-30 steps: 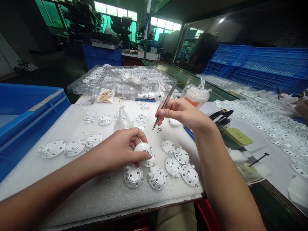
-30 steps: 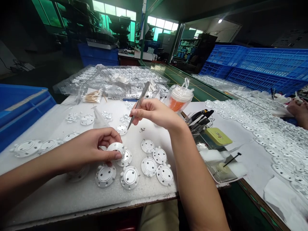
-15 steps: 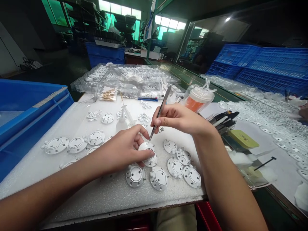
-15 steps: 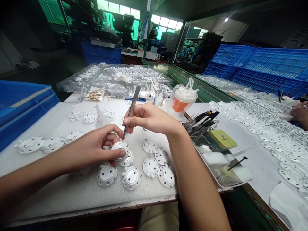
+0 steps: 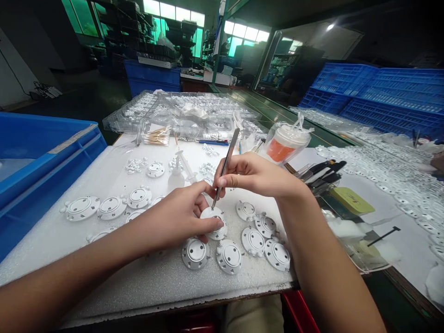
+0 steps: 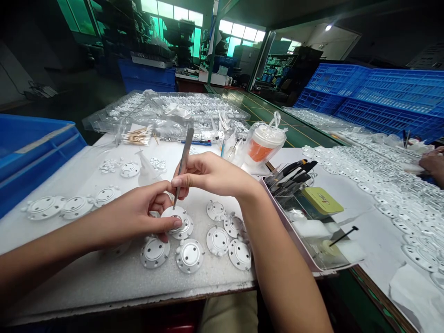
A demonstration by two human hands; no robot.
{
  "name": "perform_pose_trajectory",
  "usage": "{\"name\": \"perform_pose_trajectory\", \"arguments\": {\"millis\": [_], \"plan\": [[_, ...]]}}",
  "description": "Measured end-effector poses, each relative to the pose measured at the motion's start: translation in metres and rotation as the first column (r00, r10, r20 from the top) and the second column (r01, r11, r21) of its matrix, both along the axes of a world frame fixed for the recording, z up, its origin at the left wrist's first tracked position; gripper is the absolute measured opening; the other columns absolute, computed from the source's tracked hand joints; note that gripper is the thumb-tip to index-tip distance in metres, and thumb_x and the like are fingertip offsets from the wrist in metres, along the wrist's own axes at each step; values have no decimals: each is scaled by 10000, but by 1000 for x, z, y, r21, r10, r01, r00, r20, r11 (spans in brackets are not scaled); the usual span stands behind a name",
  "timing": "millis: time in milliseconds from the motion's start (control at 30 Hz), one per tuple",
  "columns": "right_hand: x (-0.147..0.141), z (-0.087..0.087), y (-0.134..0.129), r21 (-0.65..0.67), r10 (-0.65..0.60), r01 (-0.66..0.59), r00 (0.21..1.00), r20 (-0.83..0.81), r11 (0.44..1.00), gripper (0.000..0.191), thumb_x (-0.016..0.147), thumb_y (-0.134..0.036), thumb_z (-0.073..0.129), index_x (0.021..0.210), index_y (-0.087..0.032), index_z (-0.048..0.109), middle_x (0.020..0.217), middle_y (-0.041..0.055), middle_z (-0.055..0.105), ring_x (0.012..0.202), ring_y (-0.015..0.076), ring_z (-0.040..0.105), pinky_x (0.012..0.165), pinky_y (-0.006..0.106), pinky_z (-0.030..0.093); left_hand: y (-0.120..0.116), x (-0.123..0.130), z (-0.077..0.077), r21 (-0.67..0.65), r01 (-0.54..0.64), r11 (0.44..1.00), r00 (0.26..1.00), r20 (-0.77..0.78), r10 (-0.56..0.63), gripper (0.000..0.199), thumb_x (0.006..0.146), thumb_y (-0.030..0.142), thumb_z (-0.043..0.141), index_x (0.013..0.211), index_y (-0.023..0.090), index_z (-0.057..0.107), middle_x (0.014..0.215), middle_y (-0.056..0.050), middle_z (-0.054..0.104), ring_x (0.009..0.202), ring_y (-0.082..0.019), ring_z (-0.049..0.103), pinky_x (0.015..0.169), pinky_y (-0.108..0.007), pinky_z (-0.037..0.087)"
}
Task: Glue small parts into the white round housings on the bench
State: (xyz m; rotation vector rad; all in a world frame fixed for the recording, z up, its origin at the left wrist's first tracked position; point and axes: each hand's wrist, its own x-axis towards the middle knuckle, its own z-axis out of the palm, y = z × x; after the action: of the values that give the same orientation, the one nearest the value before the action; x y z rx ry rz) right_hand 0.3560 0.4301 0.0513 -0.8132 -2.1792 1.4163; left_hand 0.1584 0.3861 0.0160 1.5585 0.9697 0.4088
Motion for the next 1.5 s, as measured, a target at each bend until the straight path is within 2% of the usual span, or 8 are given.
{"name": "perform_pose_trajectory", "arguments": {"millis": [400, 633, 800, 933, 1100, 1267, 1400, 1500], "plan": [[4, 2, -1, -18, 1, -1, 1000, -18, 1000, 223, 846, -342, 662, 864, -122, 639, 777, 43, 695, 768, 156, 671, 724, 273, 541, 1, 1, 1, -7, 11, 1000, 1000, -22, -11, 358, 743, 360, 675, 1035, 247, 501, 705, 63, 498, 630, -178, 630, 542, -256, 471], [8, 1, 2, 33, -113, 135, 920, -374, 990, 172, 887, -337, 620, 936, -172, 619, 652, -22, 614, 634, 109, 622, 639, 241, 503, -3, -3, 7, 237, -36, 971, 994, -93, 59, 367, 724, 416, 706, 970, 232, 505, 718, 47, 524, 570, -134, 562, 499, -226, 388], [4, 2, -2, 45, -218, 267, 863, -456, 963, 159, 906, -368, 587, 970, -223, 571, 722, -29, 564, 701, 105, 601, 698, 256, 493, -5, -6, 13, 358, -199, 912, 978, 127, 164, 374, 730, 429, 735, 871, 230, 451, 699, 60, 470, 512, -70, 411, 455, -184, 315], [-2, 4, -8, 86, -207, 245, 925, -317, 966, 168, 871, -322, 639, 951, -182, 593, 868, 24, 603, 831, 140, 603, 745, 272, 490, -5, -7, 16, 396, -329, 857, 932, 282, 227, 354, 752, 371, 735, 886, 229, 440, 792, 44, 512, 610, -77, 480, 539, -183, 397], [-8, 1, -8, 13, -72, 78, 964, -257, 997, 168, 802, -206, 717, 894, -151, 588, 835, 4, 575, 743, 95, 564, 650, 207, 465, -2, -7, 15, 354, -356, 865, 918, 303, 254, 370, 754, 349, 740, 974, 234, 467, 854, 28, 547, 727, -114, 555, 620, -212, 454], [-5, -6, -2, -17, -80, 80, 918, -388, 997, 213, 748, -122, 748, 859, -160, 570, 837, -5, 572, 735, 89, 562, 632, 195, 462, 0, -8, 18, 227, -285, 931, 902, 391, 181, 312, 801, 359, 700, 1051, 234, 562, 1005, -6, 607, 877, -143, 590, 716, -228, 478], [-1, -8, 1, -41, -69, 58, 903, -424, 998, 214, 755, -114, 741, 847, -169, 556, 812, -6, 585, 716, 92, 568, 619, 200, 455, 3, -9, 21, 141, -249, 958, 886, 433, 166, 240, 901, 406, 550, 955, 186, 630, 921, -28, 623, 835, -156, 586, 755, -272, 472], [0, -8, 1, -52, -59, 41, 904, -424, 998, 212, 758, -118, 740, 848, -169, 555, 822, -2, 588, 716, 90, 569, 612, 198, 451, 4, -9, 19, 122, -236, 964, 892, 420, 166, 230, 891, 390, 566, 900, 174, 644, 871, -30, 622, 817, -160, 575, 783, -288, 454]]}}
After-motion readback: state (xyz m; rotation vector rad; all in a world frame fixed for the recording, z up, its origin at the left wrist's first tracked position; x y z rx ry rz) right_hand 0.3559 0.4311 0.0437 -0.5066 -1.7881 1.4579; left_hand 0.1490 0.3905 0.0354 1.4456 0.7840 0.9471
